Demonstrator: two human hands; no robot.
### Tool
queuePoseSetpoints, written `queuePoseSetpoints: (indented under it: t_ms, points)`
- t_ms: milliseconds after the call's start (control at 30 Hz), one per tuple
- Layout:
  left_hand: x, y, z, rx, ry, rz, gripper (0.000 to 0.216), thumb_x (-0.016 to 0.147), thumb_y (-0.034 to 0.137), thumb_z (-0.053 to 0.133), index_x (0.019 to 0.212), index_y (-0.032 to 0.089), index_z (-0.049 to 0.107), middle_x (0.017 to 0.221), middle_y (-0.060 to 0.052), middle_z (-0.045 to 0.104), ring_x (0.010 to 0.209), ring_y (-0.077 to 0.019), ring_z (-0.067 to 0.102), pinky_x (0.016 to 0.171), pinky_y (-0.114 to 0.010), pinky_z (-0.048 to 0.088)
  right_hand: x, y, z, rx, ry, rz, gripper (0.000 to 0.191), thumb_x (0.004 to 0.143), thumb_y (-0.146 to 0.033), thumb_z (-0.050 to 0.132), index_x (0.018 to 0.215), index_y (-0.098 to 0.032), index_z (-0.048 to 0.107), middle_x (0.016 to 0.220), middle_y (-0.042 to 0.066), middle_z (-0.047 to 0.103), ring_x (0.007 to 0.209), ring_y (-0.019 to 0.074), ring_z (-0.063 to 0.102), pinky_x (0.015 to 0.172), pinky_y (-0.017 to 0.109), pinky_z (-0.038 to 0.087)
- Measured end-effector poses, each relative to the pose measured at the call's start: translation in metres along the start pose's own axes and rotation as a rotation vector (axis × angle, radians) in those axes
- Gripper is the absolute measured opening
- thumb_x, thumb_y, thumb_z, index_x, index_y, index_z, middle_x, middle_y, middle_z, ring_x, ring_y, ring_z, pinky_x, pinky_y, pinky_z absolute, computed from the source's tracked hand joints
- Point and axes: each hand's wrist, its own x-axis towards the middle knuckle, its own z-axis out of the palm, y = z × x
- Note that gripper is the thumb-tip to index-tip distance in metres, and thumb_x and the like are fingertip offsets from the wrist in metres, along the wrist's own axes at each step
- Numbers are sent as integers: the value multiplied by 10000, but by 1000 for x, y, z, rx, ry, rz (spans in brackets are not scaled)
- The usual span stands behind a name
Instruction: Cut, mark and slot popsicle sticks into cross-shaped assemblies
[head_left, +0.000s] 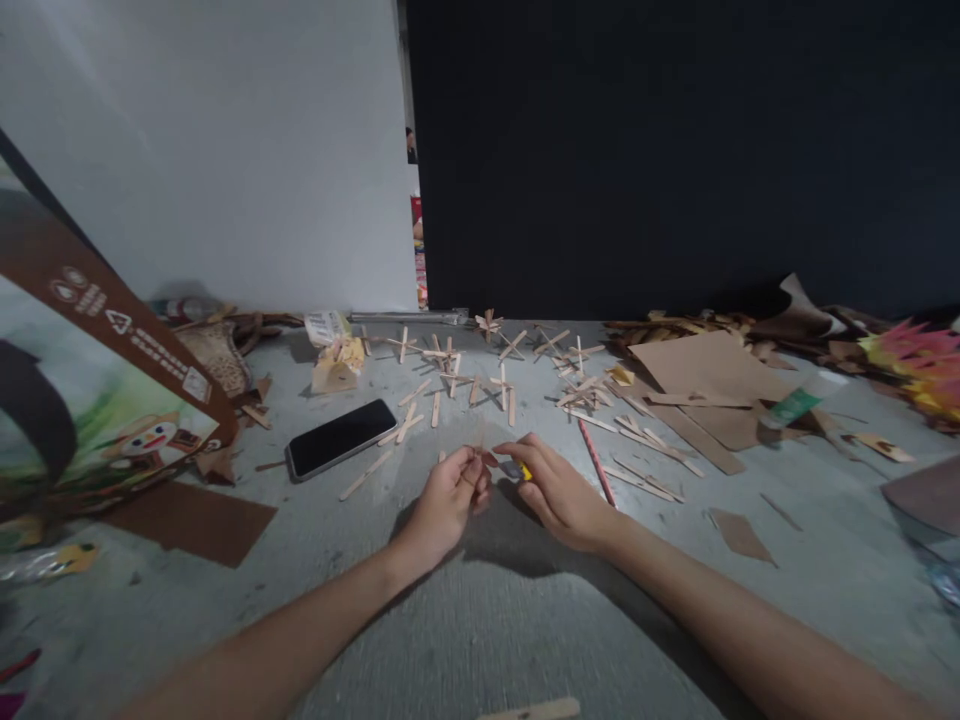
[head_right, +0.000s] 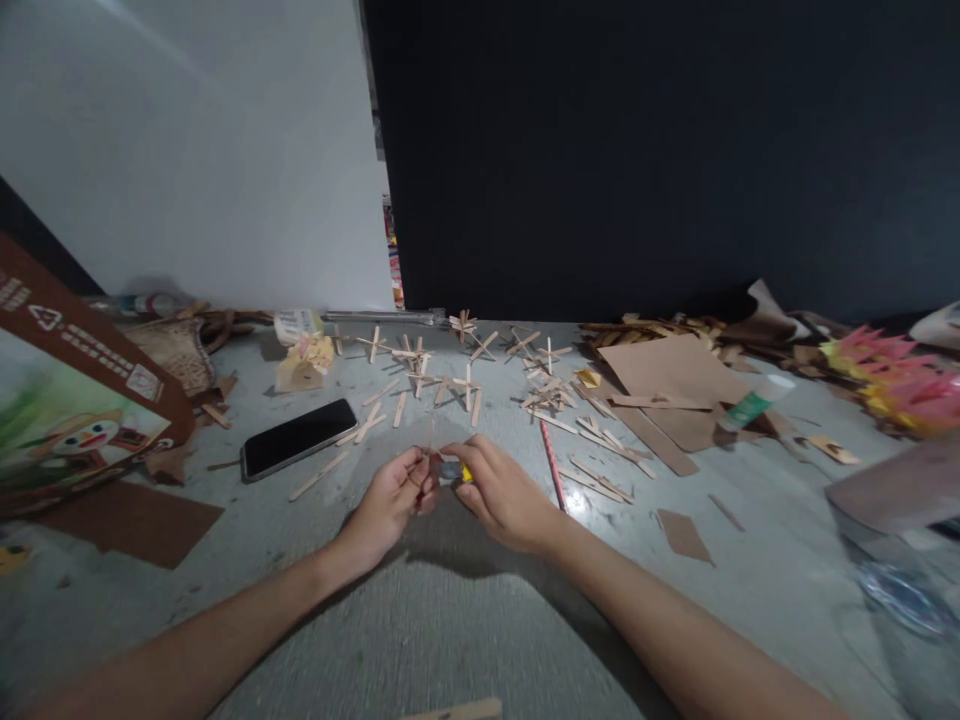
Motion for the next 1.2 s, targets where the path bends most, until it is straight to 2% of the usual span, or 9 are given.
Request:
queuePoseSetpoints:
  t_ms: [67, 167, 233, 367, 767, 967, 1200]
  points:
    - [1, -2, -2, -11, -36, -51, 607, 775, 772, 720, 793, 190, 548, 604, 63, 497, 489, -89, 457, 476, -224, 344, 1, 1, 0, -21, -15, -5, 411, 1130, -413, 280, 1404, -210, 511, 1136, 140, 613, 1009, 273, 598, 878, 423, 523]
    - [0, -3, -3, 14, -79, -88, 593, 809, 778, 673, 791, 199, 545, 556, 61, 505, 446, -99, 455, 448, -233, 319, 1, 6, 1, -69, -5, -13, 346, 1123, -382, 327, 1305, -217, 571, 1087, 131, 624, 1002, 287, 574, 887, 441, 500]
    - [0, -2, -2, 19, -83, -67, 579, 827, 764, 663, 767, 203, 534, 543, 71, 477, 426, -89, 423, 438, -231, 297, 1, 9, 2, -81, 12, -5, 290, 1115, -335, 355, 1235, -216, 591, 1069, 132, 624, 1003, 289, 564, 882, 438, 494]
    - [-1, 1, 0, 8, -97, -20, 577, 826, 743, 680, 709, 203, 514, 567, 83, 415, 426, -66, 355, 435, -230, 263, -1, 13, 4, -35, 0, 3, 275, 1103, -247, 340, 1220, -214, 587, 1062, 127, 621, 973, 268, 576, 837, 390, 501]
    - [-4, 0, 0, 46, -145, -22, 492, 910, 654, 626, 742, 201, 534, 587, 76, 422, 434, -68, 372, 458, -239, 234, -1, 12, 2, -52, -14, -19, 267, 1122, -315, 301, 1098, -226, 551, 972, 90, 615, 881, 252, 554, 782, 373, 447]
    - [-4, 0, 0, 57, -133, -41, 502, 889, 681, 627, 781, 194, 573, 586, 78, 420, 436, -70, 363, 457, -243, 234, -2, 12, 2, -48, -8, -17, 264, 1113, -315, 322, 1069, -228, 568, 937, 85, 623, 854, 250, 549, 770, 375, 445]
    - [-4, 0, 1, 49, -137, -37, 538, 870, 710, 641, 728, 204, 528, 583, 74, 423, 435, -69, 377, 459, -241, 247, -1, 12, 1, -61, -5, -22, 249, 1109, -292, 321, 1081, -226, 559, 953, 90, 623, 865, 252, 555, 766, 371, 446]
